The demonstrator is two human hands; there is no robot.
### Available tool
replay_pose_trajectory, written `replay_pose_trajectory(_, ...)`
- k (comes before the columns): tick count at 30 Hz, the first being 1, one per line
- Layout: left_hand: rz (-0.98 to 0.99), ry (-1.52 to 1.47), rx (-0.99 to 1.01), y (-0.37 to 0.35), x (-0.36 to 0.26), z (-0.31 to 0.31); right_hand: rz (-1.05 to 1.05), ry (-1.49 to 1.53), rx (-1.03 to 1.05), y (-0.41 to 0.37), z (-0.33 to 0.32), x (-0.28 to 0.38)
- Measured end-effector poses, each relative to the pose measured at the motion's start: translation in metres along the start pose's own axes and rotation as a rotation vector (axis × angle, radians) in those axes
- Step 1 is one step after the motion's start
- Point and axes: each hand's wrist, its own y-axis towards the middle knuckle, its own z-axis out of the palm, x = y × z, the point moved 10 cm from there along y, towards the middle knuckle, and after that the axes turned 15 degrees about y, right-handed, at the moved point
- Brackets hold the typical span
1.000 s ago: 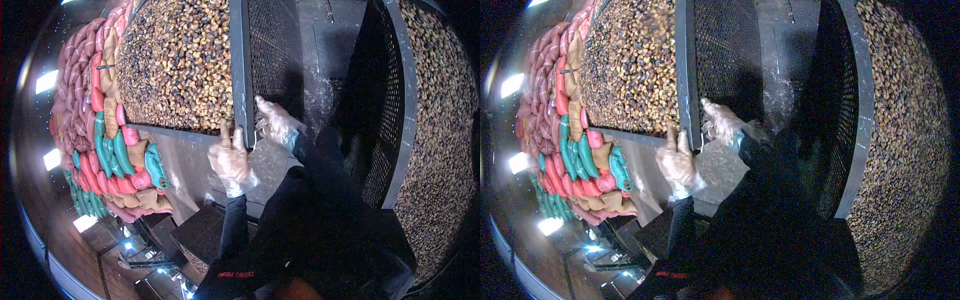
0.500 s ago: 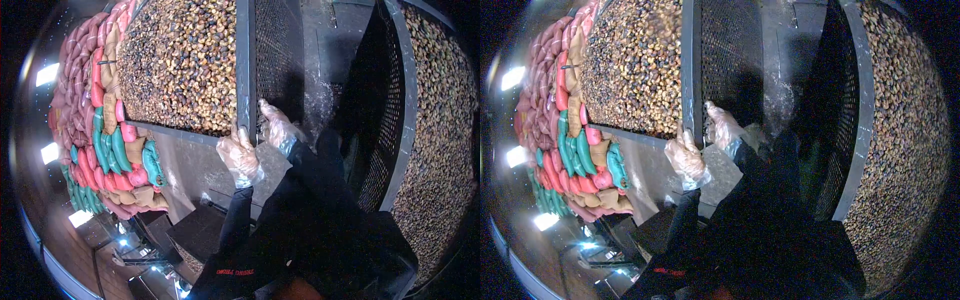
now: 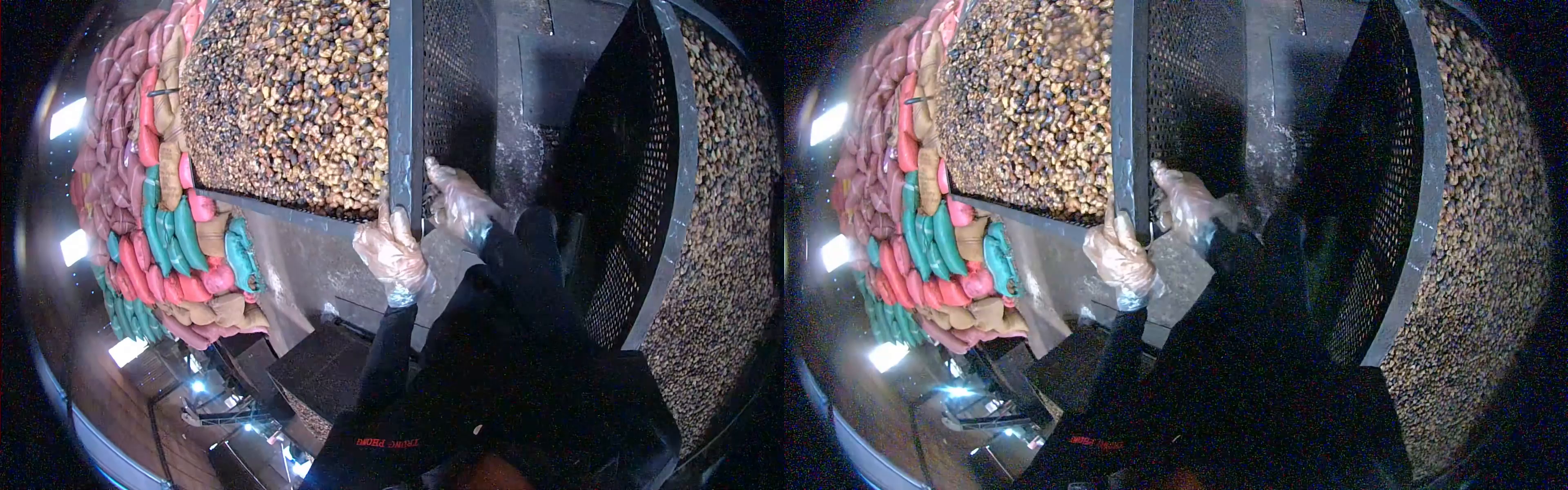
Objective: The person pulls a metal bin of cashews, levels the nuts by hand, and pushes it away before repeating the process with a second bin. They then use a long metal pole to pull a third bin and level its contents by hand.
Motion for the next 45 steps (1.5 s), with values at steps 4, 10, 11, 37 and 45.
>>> replay_pose_trajectory(4, 0.0, -0.018, -0.055, -0.001, 0.001, -0.001, -0.023, 0.01, -0.044, -0.013, 0.009, 0.001)
replay_pose_trajectory(10, -0.007, -0.05, 0.057, 0.009, -0.004, -0.007, -0.122, 0.088, -0.1, -0.009, 0.002, -0.007)
replay_pose_trajectory(11, -0.028, 0.003, 0.144, 0.007, -0.002, -0.001, -0.138, 0.089, -0.086, -0.014, 0.006, -0.006)
replay_pose_trajectory(37, 0.009, -0.453, -0.227, 0.003, 0.017, 0.044, -0.593, 0.021, -0.011, -0.081, -0.026, -0.004)
replay_pose_trajectory(45, -0.012, -0.129, -0.087, 0.005, 0.005, 0.012, -0.559, -0.058, 0.084, -0.059, -0.003, 0.007)
